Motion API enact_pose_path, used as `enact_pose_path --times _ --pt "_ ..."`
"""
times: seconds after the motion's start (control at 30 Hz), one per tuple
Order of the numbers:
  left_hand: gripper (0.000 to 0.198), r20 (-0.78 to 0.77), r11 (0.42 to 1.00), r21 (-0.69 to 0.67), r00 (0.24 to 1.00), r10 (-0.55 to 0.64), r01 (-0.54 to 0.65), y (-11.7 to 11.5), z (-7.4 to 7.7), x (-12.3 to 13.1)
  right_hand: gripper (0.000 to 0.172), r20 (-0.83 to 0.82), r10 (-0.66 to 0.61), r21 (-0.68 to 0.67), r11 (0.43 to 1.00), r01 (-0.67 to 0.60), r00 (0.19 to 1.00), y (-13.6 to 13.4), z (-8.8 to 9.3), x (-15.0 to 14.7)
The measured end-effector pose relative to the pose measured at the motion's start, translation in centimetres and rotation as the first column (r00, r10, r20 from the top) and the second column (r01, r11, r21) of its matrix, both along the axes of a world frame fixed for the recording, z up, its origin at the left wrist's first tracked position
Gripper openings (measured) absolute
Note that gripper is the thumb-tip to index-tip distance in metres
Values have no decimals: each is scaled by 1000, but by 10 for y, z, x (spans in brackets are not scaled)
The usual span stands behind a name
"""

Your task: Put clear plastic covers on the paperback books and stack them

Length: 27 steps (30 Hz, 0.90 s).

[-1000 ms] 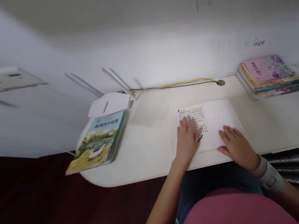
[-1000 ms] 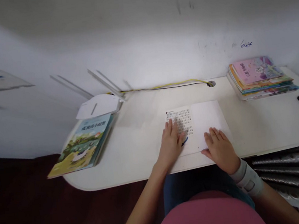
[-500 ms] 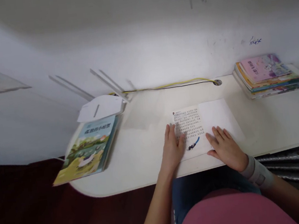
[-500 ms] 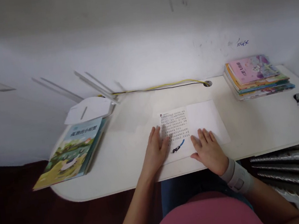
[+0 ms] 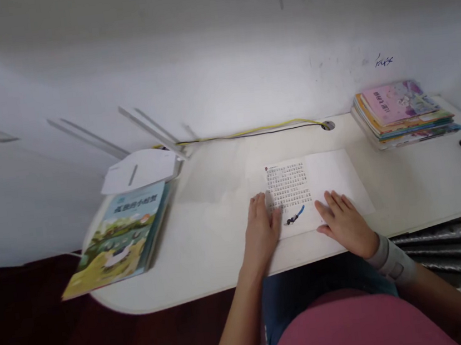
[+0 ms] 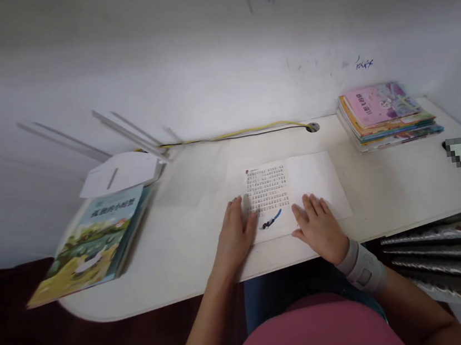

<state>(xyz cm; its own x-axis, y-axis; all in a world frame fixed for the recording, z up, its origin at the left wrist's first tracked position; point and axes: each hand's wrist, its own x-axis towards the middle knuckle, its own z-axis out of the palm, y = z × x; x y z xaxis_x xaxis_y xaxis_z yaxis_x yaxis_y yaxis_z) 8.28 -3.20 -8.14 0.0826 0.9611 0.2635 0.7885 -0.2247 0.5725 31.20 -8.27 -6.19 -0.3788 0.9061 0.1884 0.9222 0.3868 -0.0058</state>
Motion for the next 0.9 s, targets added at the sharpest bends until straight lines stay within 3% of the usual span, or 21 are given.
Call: enact_pose_path --times 0.47,0.9 --pt "63 -97 996 -71 993 -60 53 -4 11 3 54 14 31 -6 1000 -31 999 1 2 16" --pt "74 -138 990 -48 980 -141 136 -5 6 1 54 43 66 26 997 -67 997 0 1 30"
